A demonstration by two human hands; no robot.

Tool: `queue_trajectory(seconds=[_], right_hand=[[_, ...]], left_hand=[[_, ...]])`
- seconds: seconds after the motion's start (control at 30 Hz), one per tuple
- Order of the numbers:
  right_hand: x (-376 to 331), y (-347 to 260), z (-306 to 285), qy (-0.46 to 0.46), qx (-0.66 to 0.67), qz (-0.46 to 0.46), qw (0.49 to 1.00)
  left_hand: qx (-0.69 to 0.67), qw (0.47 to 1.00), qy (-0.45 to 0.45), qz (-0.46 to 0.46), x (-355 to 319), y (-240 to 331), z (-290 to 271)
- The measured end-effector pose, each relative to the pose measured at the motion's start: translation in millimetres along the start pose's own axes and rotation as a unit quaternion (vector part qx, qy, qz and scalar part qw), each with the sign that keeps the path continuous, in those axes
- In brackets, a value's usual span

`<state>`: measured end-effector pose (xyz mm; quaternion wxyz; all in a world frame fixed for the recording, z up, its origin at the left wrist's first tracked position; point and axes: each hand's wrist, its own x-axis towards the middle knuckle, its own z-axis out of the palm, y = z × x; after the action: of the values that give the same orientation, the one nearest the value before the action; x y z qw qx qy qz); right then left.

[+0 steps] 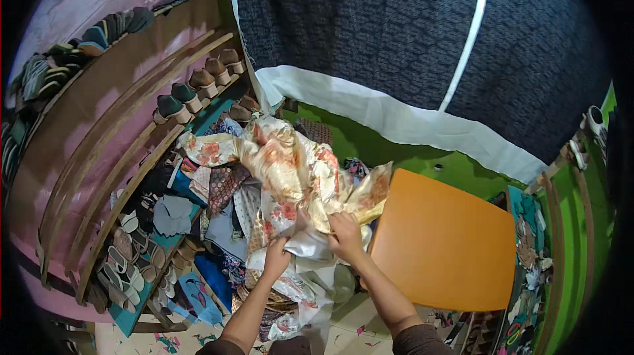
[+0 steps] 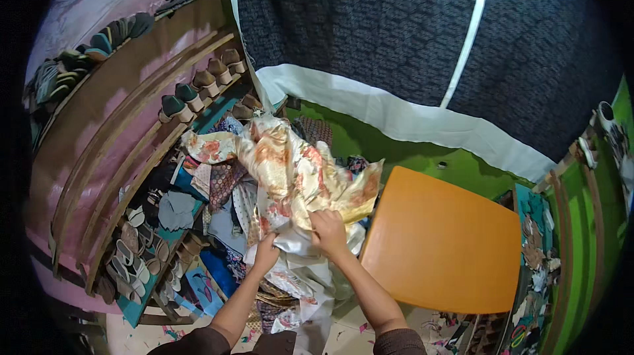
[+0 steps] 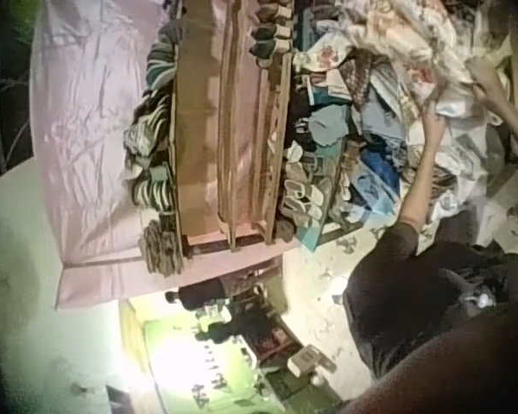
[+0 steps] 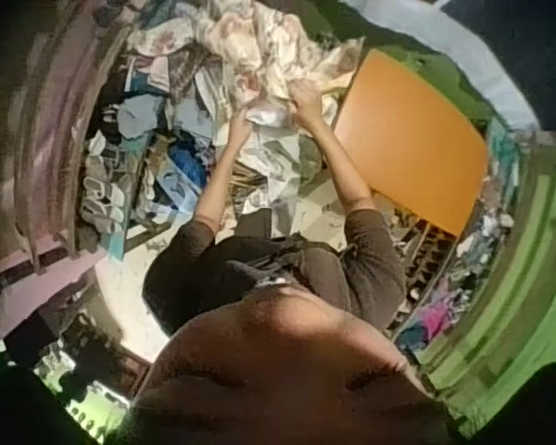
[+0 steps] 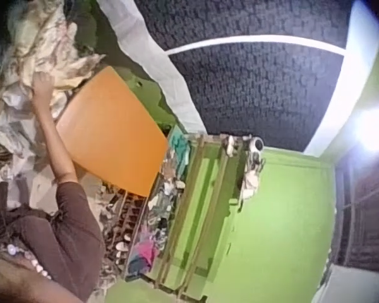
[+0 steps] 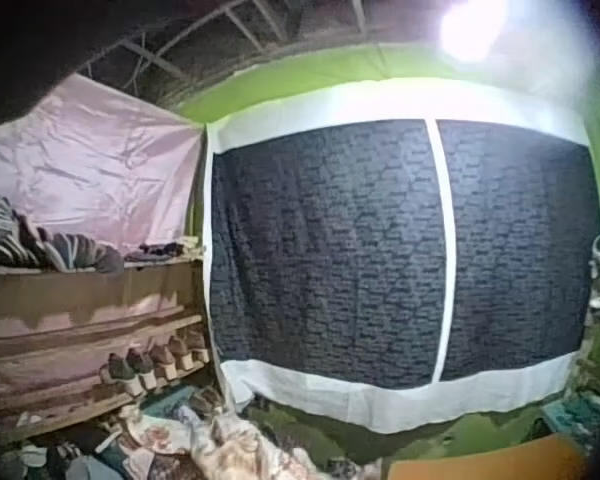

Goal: Folding and organizing decorative fabric scraps in a workshop.

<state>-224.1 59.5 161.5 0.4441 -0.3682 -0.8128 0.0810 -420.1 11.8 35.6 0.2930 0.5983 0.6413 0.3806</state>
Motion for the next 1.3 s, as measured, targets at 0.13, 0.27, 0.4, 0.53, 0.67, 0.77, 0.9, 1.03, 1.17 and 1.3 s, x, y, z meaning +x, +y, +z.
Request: queue_trajectory(seconds=[0.13,0.27,0.4,0.53,0.67,0.77,0.9,1.03,1.17,1.3], right_hand=[[-59.4,-65.2,-51.7,-0.012,0.068,0.011,0.998],[-141.9,-109.3,-103.2,-0.021,0.058,0.073,0.995],[-224.0,-164.3,-161.5,0.011,0.1,0.169,0.981],[-302.5,-193.7,-226.6,0.061,0.1,0.26,0.959],[-331.1,-211.5,-281.1,0.18,0.007,0.254,0.95],[-372.8,-188.1,-315.8,0.168,-0.103,0.341,0.919],[-400.3,-220.0,-317.8,0.219,-0.106,0.298,0.923],[-449.7,-293.9,-292.3,0.179,0.132,0.306,0.926],[-481.6,-324.9,-270.0,0.011,0.124,0.323,0.938],[-485.6,-310.3,-301.9,0.126,0.039,0.362,0.923]], left_hand=[[0.043,0.99,0.043,0.127,-81.7,37.1,-9.2],[0.047,0.975,0.046,0.211,-169.6,80.0,-20.6],[0.019,0.965,0.053,0.255,-261.6,109.4,-28.2],[-0.012,0.966,-0.036,0.257,-337.8,140.9,-38.9],[-0.061,0.959,-0.091,0.262,-377.0,160.0,-36.5],[-0.127,0.946,-0.144,0.261,-401.1,175.6,-29.0],[-0.264,0.925,-0.199,0.186,-422.8,209.5,-30.7],[-0.313,0.92,-0.166,0.169,-434.1,239.8,-32.0],[-0.244,0.92,-0.217,0.216,-446.1,259.2,-11.6],[-0.242,0.915,-0.255,0.198,-456.3,262.9,9.8]])
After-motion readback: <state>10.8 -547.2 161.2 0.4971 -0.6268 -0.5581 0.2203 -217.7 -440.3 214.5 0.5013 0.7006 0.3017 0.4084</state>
